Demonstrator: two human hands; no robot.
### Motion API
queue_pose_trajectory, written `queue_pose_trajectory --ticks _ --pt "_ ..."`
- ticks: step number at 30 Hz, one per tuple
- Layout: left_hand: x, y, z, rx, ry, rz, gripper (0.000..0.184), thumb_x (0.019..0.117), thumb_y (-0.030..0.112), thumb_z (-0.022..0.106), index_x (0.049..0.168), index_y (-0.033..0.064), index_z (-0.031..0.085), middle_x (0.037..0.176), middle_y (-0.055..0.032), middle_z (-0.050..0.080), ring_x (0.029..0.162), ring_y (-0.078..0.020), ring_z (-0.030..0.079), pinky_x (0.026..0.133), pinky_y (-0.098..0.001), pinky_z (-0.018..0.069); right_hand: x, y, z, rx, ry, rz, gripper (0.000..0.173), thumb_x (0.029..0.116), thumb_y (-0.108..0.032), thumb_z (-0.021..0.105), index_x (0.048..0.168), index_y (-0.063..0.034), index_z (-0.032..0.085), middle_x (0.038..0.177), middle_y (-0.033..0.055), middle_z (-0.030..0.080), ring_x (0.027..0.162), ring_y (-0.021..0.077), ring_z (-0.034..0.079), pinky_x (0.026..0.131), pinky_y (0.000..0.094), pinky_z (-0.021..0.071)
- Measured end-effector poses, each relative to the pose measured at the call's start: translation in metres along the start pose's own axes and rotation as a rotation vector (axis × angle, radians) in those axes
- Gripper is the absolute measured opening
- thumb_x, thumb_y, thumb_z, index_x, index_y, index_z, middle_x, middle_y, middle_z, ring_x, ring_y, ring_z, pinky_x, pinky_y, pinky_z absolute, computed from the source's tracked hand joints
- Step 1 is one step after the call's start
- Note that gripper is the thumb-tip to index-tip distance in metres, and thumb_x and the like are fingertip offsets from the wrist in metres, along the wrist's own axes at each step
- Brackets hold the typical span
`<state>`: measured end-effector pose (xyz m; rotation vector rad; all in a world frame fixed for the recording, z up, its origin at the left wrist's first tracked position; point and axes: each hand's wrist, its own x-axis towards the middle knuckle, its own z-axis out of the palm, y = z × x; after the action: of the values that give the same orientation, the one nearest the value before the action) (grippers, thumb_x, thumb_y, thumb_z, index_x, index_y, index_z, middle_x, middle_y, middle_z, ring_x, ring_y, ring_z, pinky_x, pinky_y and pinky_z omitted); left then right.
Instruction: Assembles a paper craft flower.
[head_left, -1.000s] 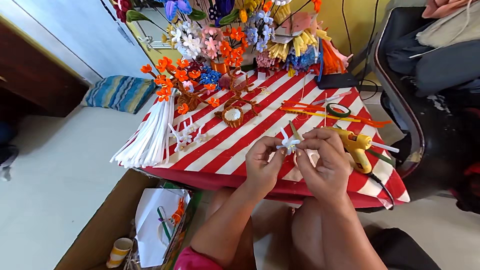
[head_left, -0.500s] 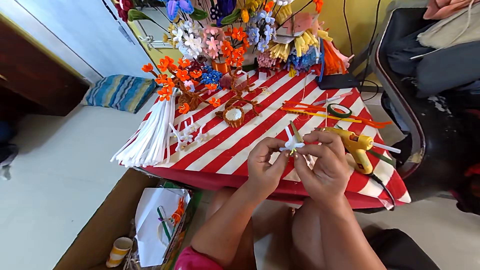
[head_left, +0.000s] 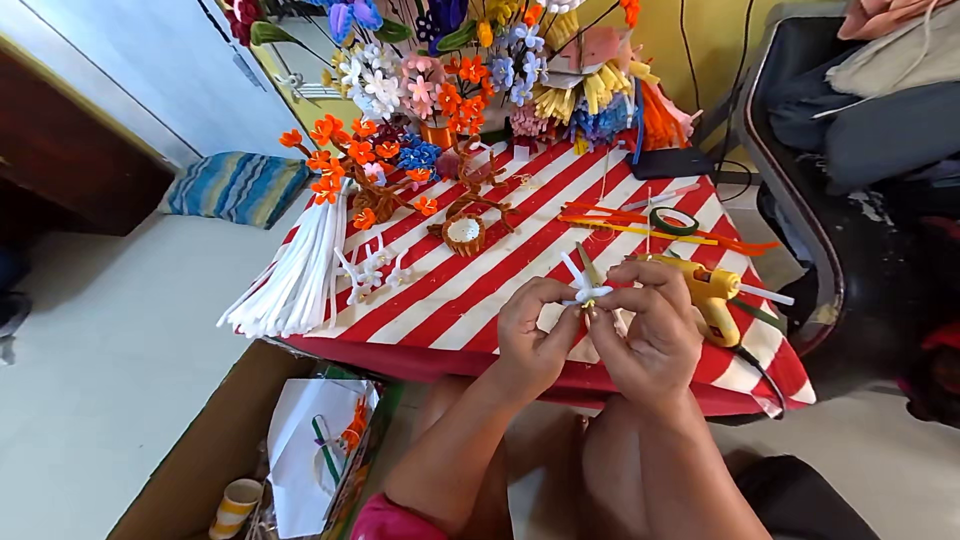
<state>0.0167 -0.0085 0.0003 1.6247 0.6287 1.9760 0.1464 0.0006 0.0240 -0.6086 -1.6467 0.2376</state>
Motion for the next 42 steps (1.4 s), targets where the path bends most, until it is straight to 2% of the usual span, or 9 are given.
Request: queue_pose_trajectory --ticks 6,12,17,24,30,34,36,39,42 --pt "-0.001 0.001 0.0 -0.098 0.016 -0.068 0.009 0.0936 -0.003 0.063 0.101 -0.0012 0.068 0.096 -0.0011 0.068 0.091 -0.0022 0.065 0.085 -0.0216 0.0561 -0.001 0.001 0.003 -0.005 0.004 -0.039 0.003 0.0897 -0.011 0.066 0.09 -0.0115 0.063 0.11 0.003 0.059 0.111 0.007 0.055 0.097 0.019 0.0454" --pt "-0.001 0.004 0.0 -0.166 0.015 -0.103 0.011 0.0937 -0.005 0.063 0.102 0.0004 0.068 0.097 0.0013 0.068 0.091 -0.001 0.065 0.085 -0.0211 0.0559 -0.003 0.006 0.004 -0.04 0.021 -0.148 0.005 0.0911 -0.011 0.065 0.09 -0.0136 0.061 0.112 0.0015 0.059 0.116 0.01 0.055 0.103 0.0259 0.0452" --pt "-0.001 0.005 0.0 -0.179 0.024 -0.112 0.012 0.0939 -0.005 0.063 0.102 0.0006 0.069 0.097 0.0012 0.069 0.09 -0.0014 0.065 0.084 -0.0209 0.0559 -0.003 0.008 0.005 -0.059 0.034 -0.198 0.007 0.0901 -0.009 0.065 0.088 -0.0128 0.059 0.112 0.0028 0.059 0.115 0.0116 0.056 0.103 0.0276 0.0458" --pt "-0.002 0.006 0.001 -0.183 0.039 -0.121 0.013 0.0937 -0.006 0.063 0.103 0.0013 0.069 0.097 0.0017 0.069 0.09 -0.0012 0.065 0.084 -0.0207 0.0558 -0.004 0.009 0.006 -0.064 0.035 -0.221 0.007 0.0908 -0.01 0.065 0.088 -0.0128 0.059 0.111 0.0023 0.059 0.115 0.0111 0.057 0.104 0.0282 0.0462" --pt "-0.001 0.007 0.001 -0.313 0.052 -0.199 0.015 0.0934 -0.008 0.062 0.104 0.0017 0.069 0.097 0.0024 0.072 0.088 -0.0012 0.067 0.082 -0.0212 0.0568 -0.003 0.012 0.003 -0.05 0.007 -0.198 0.005 0.0907 -0.01 0.066 0.09 -0.0137 0.063 0.112 0.0018 0.06 0.115 0.0116 0.055 0.104 0.0291 0.0444" --pt "0.0 0.006 -0.001 -0.355 0.052 -0.213 0.016 0.094 -0.006 0.063 0.105 0.0034 0.07 0.098 0.0024 0.072 0.088 -0.0022 0.067 0.083 -0.0226 0.0571 -0.002 0.01 -0.002 0.108 0.003 -0.09 0.004 0.0949 -0.018 0.062 0.093 -0.0161 0.064 0.113 -0.004 0.062 0.115 0.0065 0.058 0.1 0.0257 0.0491" --pt "0.001 0.006 -0.002 -0.363 0.051 -0.215 0.016 0.0942 -0.006 0.063 0.104 0.0038 0.071 0.097 0.0026 0.072 0.088 -0.002 0.067 0.083 -0.0227 0.057 -0.002 0.008 -0.005 0.212 0.011 0.043 0.008 0.0956 -0.021 0.062 0.099 -0.0178 0.068 0.109 -0.0079 0.065 0.11 0.0031 0.062 0.093 0.0216 0.0532" --pt "0.001 0.006 -0.002 -0.373 0.053 -0.213 0.016 0.0943 -0.005 0.063 0.104 0.0049 0.071 0.097 0.0037 0.072 0.089 -0.0013 0.067 0.083 -0.0223 0.057 0.0 0.004 -0.008 0.363 -0.059 0.249 0.016 0.0902 -0.014 0.063 0.105 -0.0164 0.07 0.101 -0.0096 0.068 0.097 0.0002 0.064 0.082 0.0179 0.0544" --pt "0.002 0.006 -0.002 -0.369 0.049 -0.21 0.016 0.0942 -0.006 0.063 0.103 0.0046 0.071 0.097 0.0039 0.072 0.089 -0.0007 0.067 0.083 -0.0213 0.0566 0.002 0.0 -0.007 0.415 -0.087 0.322 0.015 0.0893 -0.006 0.061 0.101 -0.0103 0.069 0.095 -0.0075 0.068 0.089 0.0004 0.064 0.08 0.0185 0.0553"
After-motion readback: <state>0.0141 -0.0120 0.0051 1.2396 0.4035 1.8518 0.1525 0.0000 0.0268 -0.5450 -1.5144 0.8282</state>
